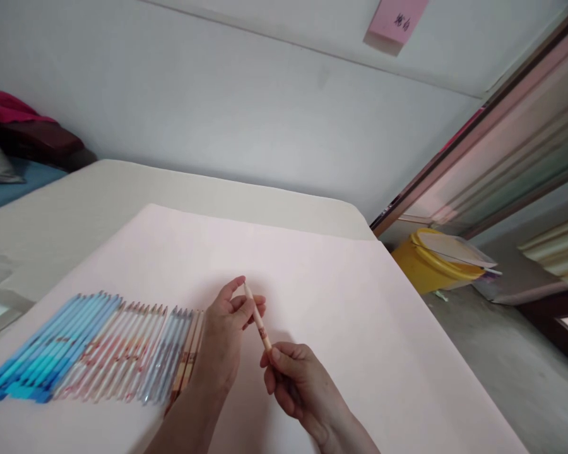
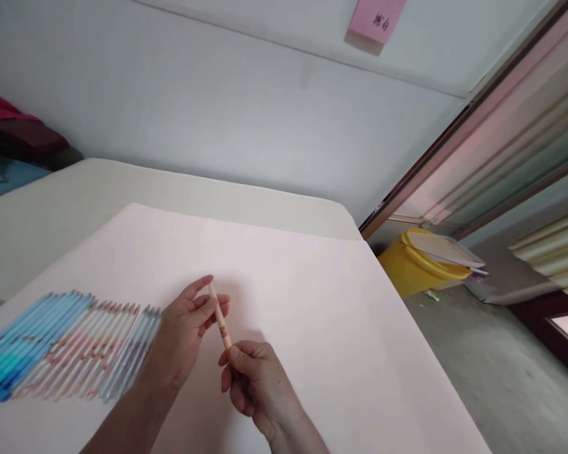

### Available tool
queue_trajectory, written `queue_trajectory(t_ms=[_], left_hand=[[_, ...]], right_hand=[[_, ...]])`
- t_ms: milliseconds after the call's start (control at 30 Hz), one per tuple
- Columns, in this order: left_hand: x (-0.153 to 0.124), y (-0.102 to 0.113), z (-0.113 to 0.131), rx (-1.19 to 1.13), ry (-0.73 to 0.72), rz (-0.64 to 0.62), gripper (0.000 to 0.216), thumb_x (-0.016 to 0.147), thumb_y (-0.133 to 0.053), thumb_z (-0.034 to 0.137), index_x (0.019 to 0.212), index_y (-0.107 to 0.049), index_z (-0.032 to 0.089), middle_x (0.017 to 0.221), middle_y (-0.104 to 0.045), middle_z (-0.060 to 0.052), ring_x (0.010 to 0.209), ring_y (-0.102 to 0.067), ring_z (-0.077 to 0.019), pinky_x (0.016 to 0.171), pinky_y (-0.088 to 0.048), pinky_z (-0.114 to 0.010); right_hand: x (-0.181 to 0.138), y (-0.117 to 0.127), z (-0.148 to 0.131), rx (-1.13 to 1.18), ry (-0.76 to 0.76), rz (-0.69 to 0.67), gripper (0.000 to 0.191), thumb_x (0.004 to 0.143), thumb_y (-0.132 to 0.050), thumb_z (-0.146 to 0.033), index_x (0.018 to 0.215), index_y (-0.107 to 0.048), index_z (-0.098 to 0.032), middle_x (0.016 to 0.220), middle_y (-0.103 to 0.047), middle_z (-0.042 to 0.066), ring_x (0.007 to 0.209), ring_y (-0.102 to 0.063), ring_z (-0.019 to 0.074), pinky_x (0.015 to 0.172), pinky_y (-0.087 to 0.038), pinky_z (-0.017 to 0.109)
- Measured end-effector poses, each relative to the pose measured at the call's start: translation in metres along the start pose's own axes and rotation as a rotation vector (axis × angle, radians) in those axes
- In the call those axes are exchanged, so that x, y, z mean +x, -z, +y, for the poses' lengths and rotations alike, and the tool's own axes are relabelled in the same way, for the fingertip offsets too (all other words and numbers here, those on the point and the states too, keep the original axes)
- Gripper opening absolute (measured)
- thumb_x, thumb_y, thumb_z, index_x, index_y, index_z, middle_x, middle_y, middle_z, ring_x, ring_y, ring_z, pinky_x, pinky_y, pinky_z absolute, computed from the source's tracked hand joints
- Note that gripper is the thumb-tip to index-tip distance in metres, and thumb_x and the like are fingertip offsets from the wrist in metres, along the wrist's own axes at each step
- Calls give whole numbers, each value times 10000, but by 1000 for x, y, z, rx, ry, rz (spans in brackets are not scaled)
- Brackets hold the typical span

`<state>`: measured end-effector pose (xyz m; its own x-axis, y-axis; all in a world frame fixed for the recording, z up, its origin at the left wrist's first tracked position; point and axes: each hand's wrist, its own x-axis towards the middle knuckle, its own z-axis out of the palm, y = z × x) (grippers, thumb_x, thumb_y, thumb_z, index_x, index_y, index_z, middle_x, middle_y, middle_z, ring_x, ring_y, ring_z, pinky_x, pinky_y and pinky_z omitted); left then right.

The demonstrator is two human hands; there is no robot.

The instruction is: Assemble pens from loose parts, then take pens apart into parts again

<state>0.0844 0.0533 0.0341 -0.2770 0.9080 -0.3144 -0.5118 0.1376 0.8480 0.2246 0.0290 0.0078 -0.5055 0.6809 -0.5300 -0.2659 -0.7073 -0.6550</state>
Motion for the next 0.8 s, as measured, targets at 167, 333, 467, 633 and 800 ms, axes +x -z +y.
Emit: queue_trajectory(t_ms=[167,333,467,633,800], left_hand=[[1,-2,-1,-52,19,-10,518,695,-665,259,1172,-505,139,808,-683,-77,740,-631,-162,777,-487,-351],[4,0,-3,-60,22,38,354,706,-661,271,1019,-575,129,844,-670,-82,778,-623,-154,764,-492,-321],[7,4,-5,-86,-1,102,278,699,-666,219,951,-582,134,855,-661,-79,780,-625,-155,747,-504,-315],[11,8,-4,-127,-19,167,238,689,-673,172,906,-582,139,843,-651,-75,767,-631,-159,718,-521,-313],[12,8,-3,-170,-51,191,186,707,-663,155,877,-587,144,847,-646,-71,799,-639,-160,782,-521,-327]], right_hand=[[2,0,0,58,-23,-19,286,785,-598,-383,733,-611,-103,483,-594,25,234,-350,35,256,-113,169],[0,-5,-6,-19,22,27,353,819,-531,-432,832,-615,-90,555,-631,62,257,-391,49,257,-113,168],[-6,-7,-13,-75,120,36,424,852,-452,-476,918,-598,-84,713,-656,99,319,-450,53,282,-196,162],[-8,-3,-17,-295,185,105,338,821,-504,-438,925,-573,-124,848,-627,78,418,-539,81,335,-294,173],[-7,-4,-15,-541,269,319,174,674,-621,-174,819,-525,-177,704,-576,-25,462,-521,81,403,-364,187]])
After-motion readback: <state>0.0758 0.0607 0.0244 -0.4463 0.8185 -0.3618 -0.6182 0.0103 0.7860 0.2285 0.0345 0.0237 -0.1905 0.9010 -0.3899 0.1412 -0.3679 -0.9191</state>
